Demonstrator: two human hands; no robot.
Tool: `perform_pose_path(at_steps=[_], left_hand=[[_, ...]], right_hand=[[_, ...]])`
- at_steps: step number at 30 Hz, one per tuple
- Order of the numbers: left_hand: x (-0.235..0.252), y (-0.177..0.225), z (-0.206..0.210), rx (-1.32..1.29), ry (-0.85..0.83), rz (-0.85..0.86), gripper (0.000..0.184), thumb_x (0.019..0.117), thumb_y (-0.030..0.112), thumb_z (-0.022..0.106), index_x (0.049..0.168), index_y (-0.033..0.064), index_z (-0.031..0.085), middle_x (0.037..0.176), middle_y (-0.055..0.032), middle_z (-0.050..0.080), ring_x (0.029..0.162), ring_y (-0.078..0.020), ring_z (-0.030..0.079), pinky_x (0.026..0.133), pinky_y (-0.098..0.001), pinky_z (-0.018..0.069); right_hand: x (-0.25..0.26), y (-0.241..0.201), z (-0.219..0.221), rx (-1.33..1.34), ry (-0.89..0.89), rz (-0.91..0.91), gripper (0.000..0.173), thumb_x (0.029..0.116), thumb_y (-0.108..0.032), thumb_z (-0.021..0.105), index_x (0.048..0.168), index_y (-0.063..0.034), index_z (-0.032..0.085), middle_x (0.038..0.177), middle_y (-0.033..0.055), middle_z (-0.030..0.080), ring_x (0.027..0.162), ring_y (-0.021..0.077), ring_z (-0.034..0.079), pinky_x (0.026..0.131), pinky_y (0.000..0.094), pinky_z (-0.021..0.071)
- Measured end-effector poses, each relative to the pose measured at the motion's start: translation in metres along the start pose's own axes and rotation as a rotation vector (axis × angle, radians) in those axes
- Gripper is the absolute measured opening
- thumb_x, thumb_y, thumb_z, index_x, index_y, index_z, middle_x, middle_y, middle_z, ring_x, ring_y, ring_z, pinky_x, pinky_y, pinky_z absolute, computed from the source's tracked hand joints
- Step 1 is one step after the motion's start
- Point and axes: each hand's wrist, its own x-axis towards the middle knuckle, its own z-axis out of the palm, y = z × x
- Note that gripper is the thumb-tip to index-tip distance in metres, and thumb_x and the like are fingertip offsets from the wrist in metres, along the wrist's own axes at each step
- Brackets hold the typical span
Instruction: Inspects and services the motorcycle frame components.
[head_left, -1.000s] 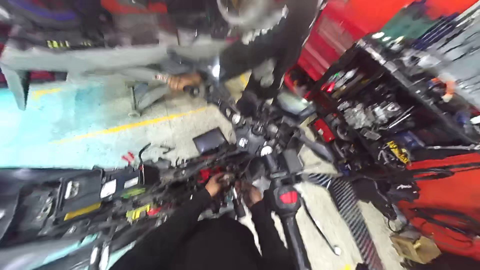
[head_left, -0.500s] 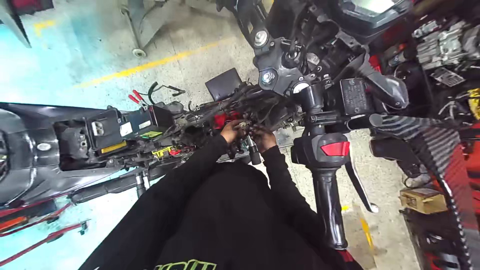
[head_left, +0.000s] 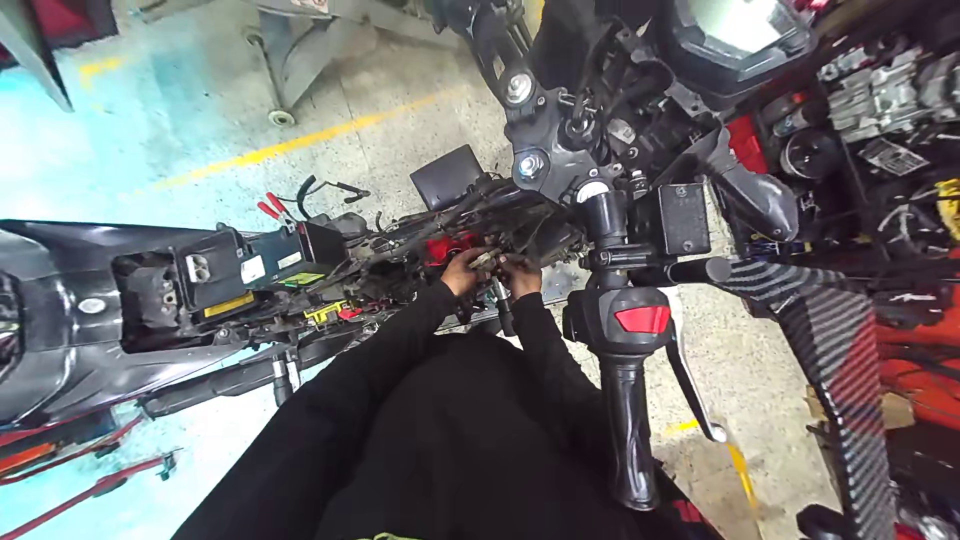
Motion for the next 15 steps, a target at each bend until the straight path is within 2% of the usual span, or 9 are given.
perform_pose_path(at_steps=[2, 3, 5, 7, 11, 13, 15], left_hand=[[0.0, 0.0, 0.0, -0.01, -0.005, 0.002, 0.059, 0.0874, 0.007, 0.074, 0.144, 0.0139, 0.057, 0.135, -0.0158, 0.063, 0.111, -0.0247, 0.069, 0.094, -0.044, 0.0596], [-0.001, 0.0, 0.0, -0.005, -0.015, 0.016, 0.06, 0.0877, 0.006, 0.073, 0.144, 0.0134, 0.057, 0.137, -0.0154, 0.062, 0.113, -0.024, 0.068, 0.096, -0.0432, 0.0589], [-0.007, -0.001, -0.001, 0.041, -0.025, 0.07, 0.06, 0.0889, 0.004, 0.07, 0.146, 0.0111, 0.055, 0.141, -0.015, 0.061, 0.124, -0.0235, 0.063, 0.106, -0.0432, 0.0529], [-0.006, 0.004, -0.004, 0.086, -0.01, 0.117, 0.059, 0.0892, 0.003, 0.071, 0.146, 0.0087, 0.055, 0.141, -0.0167, 0.061, 0.128, -0.0261, 0.061, 0.111, -0.0459, 0.0489], [-0.008, 0.006, -0.004, 0.127, -0.04, 0.105, 0.061, 0.0889, 0.004, 0.074, 0.146, 0.0074, 0.054, 0.141, -0.0192, 0.06, 0.129, -0.0295, 0.06, 0.112, -0.0486, 0.0471], [-0.007, 0.01, -0.005, 0.165, -0.057, 0.113, 0.06, 0.0891, 0.003, 0.074, 0.146, 0.006, 0.054, 0.141, -0.0199, 0.06, 0.13, -0.03, 0.06, 0.113, -0.0482, 0.046], [-0.004, 0.01, -0.007, 0.19, -0.076, 0.127, 0.06, 0.0891, 0.004, 0.074, 0.146, 0.0055, 0.054, 0.139, -0.0203, 0.061, 0.127, -0.0299, 0.061, 0.112, -0.0482, 0.0472]], right_hand=[[0.004, 0.007, -0.003, -0.054, -0.03, -0.081, 0.027, 0.0876, -0.002, 0.079, 0.112, 0.0036, 0.069, 0.094, 0.0142, 0.072, 0.071, 0.0173, 0.068, 0.063, 0.0326, 0.0593], [0.004, 0.009, -0.004, -0.087, -0.038, -0.103, 0.028, 0.0866, -0.002, 0.08, 0.112, 0.0037, 0.069, 0.096, 0.0144, 0.073, 0.074, 0.018, 0.069, 0.066, 0.0338, 0.0606], [0.001, 0.01, -0.006, -0.152, -0.036, -0.115, 0.03, 0.0863, -0.004, 0.081, 0.112, 0.0038, 0.069, 0.097, 0.0151, 0.074, 0.077, 0.0198, 0.072, 0.069, 0.0367, 0.0628], [0.0, -0.001, -0.005, -0.234, -0.043, -0.156, 0.03, 0.0867, -0.006, 0.081, 0.112, 0.0044, 0.068, 0.097, 0.0161, 0.074, 0.08, 0.0211, 0.072, 0.073, 0.0388, 0.063], [-0.002, -0.013, -0.01, -0.373, -0.102, -0.142, 0.035, 0.0893, -0.012, 0.081, 0.118, 0.0033, 0.067, 0.103, 0.0185, 0.073, 0.083, 0.0255, 0.071, 0.077, 0.0437, 0.0611], [0.01, -0.008, -0.015, -0.381, -0.143, -0.175, 0.038, 0.0876, -0.012, 0.082, 0.119, 0.0029, 0.066, 0.101, 0.0176, 0.073, 0.082, 0.0251, 0.071, 0.076, 0.0436, 0.061], [0.022, -0.002, -0.019, -0.41, -0.186, -0.226, 0.046, 0.0852, -0.012, 0.084, 0.125, -0.0008, 0.065, 0.103, 0.0152, 0.076, 0.087, 0.024, 0.074, 0.082, 0.0438, 0.0619]])
